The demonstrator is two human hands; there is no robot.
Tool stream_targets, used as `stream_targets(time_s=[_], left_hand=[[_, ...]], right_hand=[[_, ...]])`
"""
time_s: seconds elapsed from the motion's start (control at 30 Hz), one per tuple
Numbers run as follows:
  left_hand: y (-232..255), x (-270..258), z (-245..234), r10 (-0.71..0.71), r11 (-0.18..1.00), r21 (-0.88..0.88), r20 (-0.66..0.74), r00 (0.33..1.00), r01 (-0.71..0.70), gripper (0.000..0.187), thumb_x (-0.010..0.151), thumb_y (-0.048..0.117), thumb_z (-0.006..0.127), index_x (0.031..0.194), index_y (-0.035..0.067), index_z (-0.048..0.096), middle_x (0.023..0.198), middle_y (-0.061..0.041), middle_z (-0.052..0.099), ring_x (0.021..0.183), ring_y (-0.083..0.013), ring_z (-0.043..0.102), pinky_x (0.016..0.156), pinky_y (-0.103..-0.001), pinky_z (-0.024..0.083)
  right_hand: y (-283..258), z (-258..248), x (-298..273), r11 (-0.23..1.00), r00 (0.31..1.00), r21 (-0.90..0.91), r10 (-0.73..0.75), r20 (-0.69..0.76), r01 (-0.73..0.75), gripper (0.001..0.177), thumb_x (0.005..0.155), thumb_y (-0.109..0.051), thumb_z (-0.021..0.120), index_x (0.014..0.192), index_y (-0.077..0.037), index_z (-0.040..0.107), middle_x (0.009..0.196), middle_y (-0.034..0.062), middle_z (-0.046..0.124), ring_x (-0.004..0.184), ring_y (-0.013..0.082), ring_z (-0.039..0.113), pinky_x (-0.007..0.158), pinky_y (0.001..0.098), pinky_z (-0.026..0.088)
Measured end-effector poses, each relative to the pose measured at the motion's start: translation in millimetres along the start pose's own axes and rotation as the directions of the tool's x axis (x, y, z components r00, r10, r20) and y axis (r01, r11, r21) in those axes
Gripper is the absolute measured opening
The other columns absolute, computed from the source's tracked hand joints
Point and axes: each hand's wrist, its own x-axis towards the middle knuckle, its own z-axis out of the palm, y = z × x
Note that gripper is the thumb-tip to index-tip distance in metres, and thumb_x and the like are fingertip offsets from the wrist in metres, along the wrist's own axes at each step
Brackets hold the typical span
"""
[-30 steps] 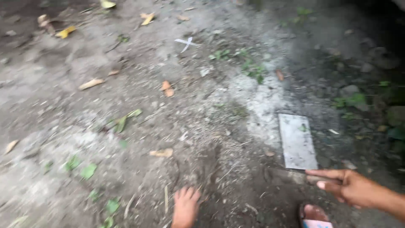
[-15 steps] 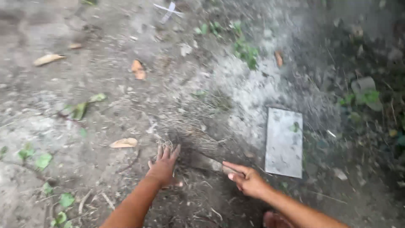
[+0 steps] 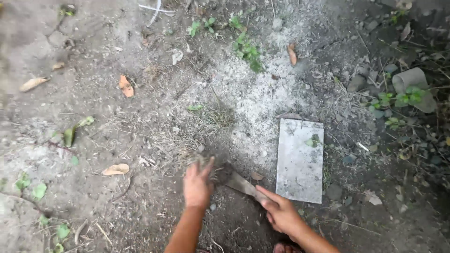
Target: Using a small hand tool to loosen soil and pulling weeds out of the ground in a yard.
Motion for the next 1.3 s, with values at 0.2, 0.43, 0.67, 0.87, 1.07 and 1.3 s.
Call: stream_targets(time_s=[0.2, 0.43, 0.67, 0.87, 1.07, 1.3], left_hand=[[-12, 24, 56, 0.109, 0.958, 0.260, 0.059, 0.992, -0.120, 0.075, 0.077, 0.025, 0.079, 0.146, 0.025, 0.050, 0.145, -0.013, 0.049, 0.135, -0.0407, 0.041, 0.098, -0.057, 0.046], [16, 11, 36, -0.058, 0.991, 0.123, 0.007, 0.998, 0.057, 0.055, 0.069, -0.014, 0.056, 0.113, 0.017, 0.068, 0.129, -0.006, 0.060, 0.119, -0.0273, 0.053, 0.098, -0.046, 0.051], [7, 23, 33, 0.063, 0.998, 0.014, -0.192, 0.979, -0.061, 0.049, 0.065, -0.007, 0.055, 0.109, 0.013, 0.067, 0.117, -0.010, 0.062, 0.110, -0.0283, 0.053, 0.087, -0.040, 0.047], [-47, 53, -38, -0.340, 0.940, -0.119, -0.418, 0.842, 0.320, 0.023, 0.090, -0.009, 0.055, 0.104, 0.005, 0.066, 0.103, -0.012, 0.063, 0.089, -0.0239, 0.053, 0.072, -0.033, 0.055], [62, 41, -87, 0.129, 0.992, 0.013, -0.067, 0.989, -0.129, 0.046, 0.085, -0.015, 0.055, 0.084, 0.025, 0.077, 0.105, 0.005, 0.072, 0.082, -0.0140, 0.066, 0.051, -0.020, 0.058], [-14, 45, 49, 0.108, 0.986, 0.133, -0.063, 0.992, -0.099, 0.063, 0.066, 0.004, 0.067, 0.127, 0.020, 0.064, 0.114, -0.009, 0.055, 0.106, -0.0375, 0.052, 0.077, -0.053, 0.048]], right_hand=[[52, -38, 10, 0.978, 0.975, -0.082, -0.178, 0.135, 0.190, 0.053, 0.096, -0.030, 0.062, 0.149, -0.029, 0.064, 0.046, 0.0056, 0.046, 0.043, 0.0132, 0.044, 0.048, 0.0261, 0.034], [15, -14, 3, 0.995, 0.999, -0.090, 0.033, 0.012, -0.032, 0.055, 0.097, -0.025, 0.065, 0.150, -0.038, 0.061, 0.054, 0.0106, 0.051, 0.044, 0.0187, 0.041, 0.044, 0.0297, 0.036], [26, -22, 12, 0.902, 0.939, -0.264, -0.316, 0.135, 0.342, 0.052, 0.092, -0.029, 0.065, 0.144, -0.036, 0.062, 0.154, 0.0002, 0.061, 0.141, 0.0193, 0.060, 0.115, 0.0372, 0.047], [-1, -75, -46, 0.982, 0.983, 0.094, 0.171, -0.065, -0.165, 0.055, 0.100, -0.013, 0.062, 0.152, -0.032, 0.065, 0.060, 0.0228, 0.041, 0.051, 0.0293, 0.032, 0.052, 0.0384, 0.026], [-25, -1, 35, 0.976, 0.995, -0.199, -0.093, -0.038, 0.083, 0.054, 0.097, -0.036, 0.062, 0.151, -0.041, 0.056, 0.055, 0.0056, 0.057, 0.042, 0.0130, 0.041, 0.039, 0.0258, 0.034], [-1, -11, 35, 0.953, 0.959, -0.101, -0.283, 0.035, 0.285, 0.052, 0.096, -0.031, 0.059, 0.148, -0.033, 0.060, 0.043, 0.0107, 0.046, 0.033, 0.0176, 0.037, 0.034, 0.0303, 0.031]])
